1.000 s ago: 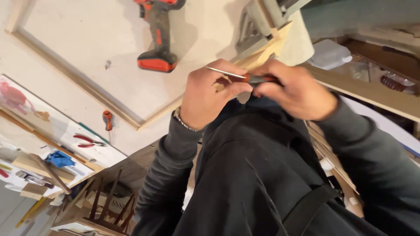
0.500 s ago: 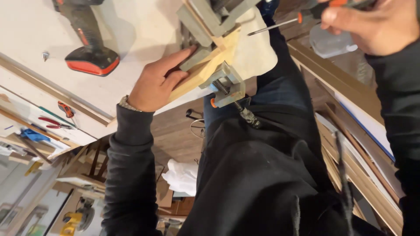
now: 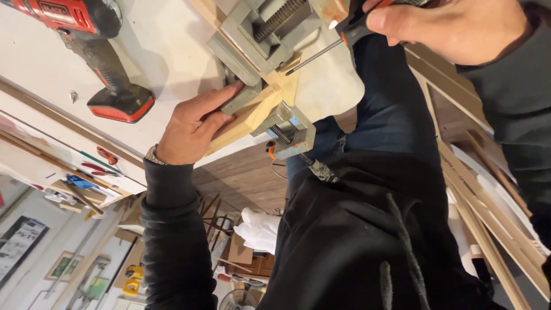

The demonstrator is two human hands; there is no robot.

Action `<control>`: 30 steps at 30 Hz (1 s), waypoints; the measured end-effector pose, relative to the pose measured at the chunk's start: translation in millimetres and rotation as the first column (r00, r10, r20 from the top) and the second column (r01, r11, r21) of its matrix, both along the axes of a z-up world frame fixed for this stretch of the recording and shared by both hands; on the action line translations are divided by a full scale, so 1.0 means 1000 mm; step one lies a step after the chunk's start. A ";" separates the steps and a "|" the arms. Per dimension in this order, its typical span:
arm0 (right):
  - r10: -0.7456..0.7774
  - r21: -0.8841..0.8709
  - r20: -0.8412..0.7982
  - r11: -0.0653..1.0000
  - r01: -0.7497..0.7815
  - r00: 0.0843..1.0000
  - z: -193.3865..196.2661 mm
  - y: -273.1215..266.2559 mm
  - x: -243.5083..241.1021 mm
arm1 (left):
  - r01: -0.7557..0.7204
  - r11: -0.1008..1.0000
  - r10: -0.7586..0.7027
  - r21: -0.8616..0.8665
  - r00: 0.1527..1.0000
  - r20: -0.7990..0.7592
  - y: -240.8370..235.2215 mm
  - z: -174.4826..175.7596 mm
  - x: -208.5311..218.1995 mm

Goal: Assembling a wooden picture frame by gluing, clamping, and screwing the pieces together.

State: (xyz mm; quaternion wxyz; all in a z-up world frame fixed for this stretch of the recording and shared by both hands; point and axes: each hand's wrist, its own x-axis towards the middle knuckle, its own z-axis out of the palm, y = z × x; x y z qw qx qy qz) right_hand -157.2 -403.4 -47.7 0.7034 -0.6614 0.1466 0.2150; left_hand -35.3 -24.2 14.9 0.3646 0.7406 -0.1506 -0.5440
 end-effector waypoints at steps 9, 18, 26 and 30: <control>0.097 0.037 0.077 0.994 -0.100 0.992 -0.001 0.006 0.009 | 0.055 0.998 -0.056 0.023 0.998 0.033 0.000 0.000 0.002; 0.093 -0.020 0.100 0.996 -0.091 0.991 0.001 0.007 0.006 | 0.038 0.999 -0.038 -0.001 0.999 0.031 0.002 -0.002 0.001; 0.054 -0.011 0.127 0.999 -0.053 0.990 0.008 0.007 0.010 | 0.017 1.000 -0.017 -0.005 1.000 0.005 0.000 0.000 0.001; 0.036 0.002 0.119 0.999 -0.036 0.992 0.012 0.007 0.010 | -0.014 1.000 0.013 -0.021 1.000 -0.023 0.001 0.000 0.000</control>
